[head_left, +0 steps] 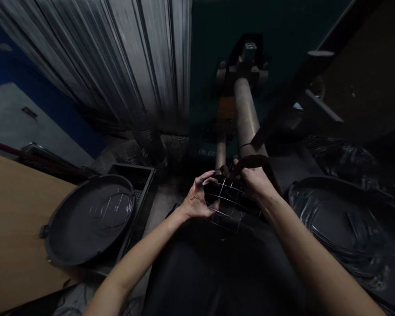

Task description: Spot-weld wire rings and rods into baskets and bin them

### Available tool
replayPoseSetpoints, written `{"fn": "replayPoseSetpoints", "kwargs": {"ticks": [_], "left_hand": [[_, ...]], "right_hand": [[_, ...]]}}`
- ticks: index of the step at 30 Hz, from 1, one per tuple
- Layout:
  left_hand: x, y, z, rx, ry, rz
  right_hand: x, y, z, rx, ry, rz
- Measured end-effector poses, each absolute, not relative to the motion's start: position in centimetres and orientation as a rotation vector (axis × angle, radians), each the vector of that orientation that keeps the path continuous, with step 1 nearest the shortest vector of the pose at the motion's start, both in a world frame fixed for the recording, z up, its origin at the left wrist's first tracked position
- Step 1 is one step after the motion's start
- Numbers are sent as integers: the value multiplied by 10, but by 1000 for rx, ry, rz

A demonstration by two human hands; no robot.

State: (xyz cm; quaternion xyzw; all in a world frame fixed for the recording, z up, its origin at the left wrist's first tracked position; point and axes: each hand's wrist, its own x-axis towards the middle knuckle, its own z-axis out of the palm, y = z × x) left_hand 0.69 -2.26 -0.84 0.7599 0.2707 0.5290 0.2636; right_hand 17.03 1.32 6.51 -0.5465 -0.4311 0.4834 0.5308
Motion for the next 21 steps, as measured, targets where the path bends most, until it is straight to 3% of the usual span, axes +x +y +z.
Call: {"fn": "replayPoseSetpoints", "kwargs": {"ticks": [21], "left_hand": [[2, 6, 3, 2058, 692, 1347]], "right_hand": [[181, 41, 42, -1259, -927, 1229]]}}
